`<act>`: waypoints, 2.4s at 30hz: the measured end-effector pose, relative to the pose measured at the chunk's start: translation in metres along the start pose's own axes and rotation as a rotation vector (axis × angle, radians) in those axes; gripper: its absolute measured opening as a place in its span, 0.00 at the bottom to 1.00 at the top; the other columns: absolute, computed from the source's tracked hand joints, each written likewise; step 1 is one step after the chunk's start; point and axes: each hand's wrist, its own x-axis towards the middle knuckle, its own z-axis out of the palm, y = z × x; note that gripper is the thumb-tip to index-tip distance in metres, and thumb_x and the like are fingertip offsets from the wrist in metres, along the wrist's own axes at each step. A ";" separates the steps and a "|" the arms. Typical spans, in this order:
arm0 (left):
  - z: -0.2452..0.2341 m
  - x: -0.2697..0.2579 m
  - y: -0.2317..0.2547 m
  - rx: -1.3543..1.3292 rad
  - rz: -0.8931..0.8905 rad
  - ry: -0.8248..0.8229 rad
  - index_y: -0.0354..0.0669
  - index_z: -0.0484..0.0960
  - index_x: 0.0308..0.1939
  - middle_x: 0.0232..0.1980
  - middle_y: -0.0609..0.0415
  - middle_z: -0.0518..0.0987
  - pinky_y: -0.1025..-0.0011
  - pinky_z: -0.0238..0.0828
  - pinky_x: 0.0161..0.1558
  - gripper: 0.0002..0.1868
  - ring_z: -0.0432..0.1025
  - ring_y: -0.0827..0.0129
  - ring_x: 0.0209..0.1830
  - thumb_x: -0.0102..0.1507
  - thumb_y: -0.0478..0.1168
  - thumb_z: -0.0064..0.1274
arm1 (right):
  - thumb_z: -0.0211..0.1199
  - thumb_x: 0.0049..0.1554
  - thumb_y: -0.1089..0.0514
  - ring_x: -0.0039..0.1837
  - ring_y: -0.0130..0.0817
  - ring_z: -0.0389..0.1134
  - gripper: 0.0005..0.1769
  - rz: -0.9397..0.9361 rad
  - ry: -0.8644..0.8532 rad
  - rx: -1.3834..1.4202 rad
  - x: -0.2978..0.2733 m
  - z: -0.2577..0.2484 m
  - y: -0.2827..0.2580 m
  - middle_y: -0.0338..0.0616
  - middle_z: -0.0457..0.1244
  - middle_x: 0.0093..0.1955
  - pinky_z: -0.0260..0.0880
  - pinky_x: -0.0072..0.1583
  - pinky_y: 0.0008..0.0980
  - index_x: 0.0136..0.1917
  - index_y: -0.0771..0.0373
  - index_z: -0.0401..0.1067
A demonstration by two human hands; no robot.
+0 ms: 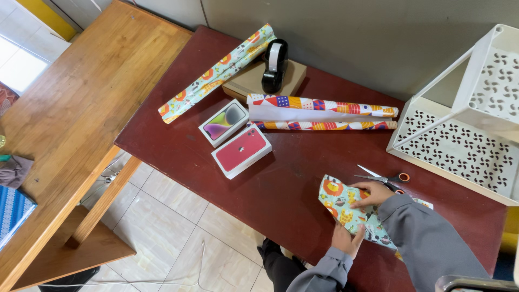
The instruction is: The person wraps a small rectangular box with patterned wrapping paper on a table. They fold the paper edges, smooth the surface, and secure the folds with tape. Scissors and a tape dispenser are visible on the table.
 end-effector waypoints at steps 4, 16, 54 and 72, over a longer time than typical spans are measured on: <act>-0.011 0.008 -0.004 0.222 0.087 -0.042 0.40 0.76 0.66 0.71 0.41 0.73 0.50 0.48 0.75 0.31 0.56 0.42 0.76 0.66 0.57 0.52 | 0.85 0.36 0.46 0.62 0.31 0.70 0.40 -0.199 0.087 -0.215 0.006 0.001 -0.001 0.40 0.70 0.58 0.67 0.63 0.31 0.59 0.63 0.78; -0.010 0.009 -0.007 0.321 0.058 -0.144 0.41 0.73 0.70 0.73 0.40 0.70 0.49 0.38 0.81 0.36 0.54 0.42 0.79 0.69 0.63 0.42 | 0.83 0.34 0.43 0.66 0.36 0.66 0.46 -0.132 0.176 -0.097 -0.003 0.022 -0.036 0.41 0.66 0.59 0.66 0.65 0.35 0.65 0.53 0.74; -0.023 0.011 -0.040 0.289 0.048 -0.272 0.39 0.71 0.71 0.76 0.39 0.66 0.51 0.38 0.79 0.37 0.50 0.39 0.80 0.71 0.65 0.41 | 0.52 0.60 0.32 0.43 0.40 0.67 0.34 0.040 0.279 -0.221 0.025 0.032 0.018 0.47 0.66 0.42 0.70 0.48 0.41 0.46 0.66 0.76; -0.095 0.107 -0.070 0.147 0.062 -0.222 0.51 0.88 0.48 0.54 0.50 0.85 0.57 0.60 0.69 0.22 0.70 0.53 0.68 0.54 0.24 0.60 | 0.48 0.61 0.30 0.41 0.36 0.73 0.36 0.009 0.388 -0.216 0.017 0.037 -0.007 0.40 0.70 0.39 0.72 0.48 0.38 0.37 0.62 0.79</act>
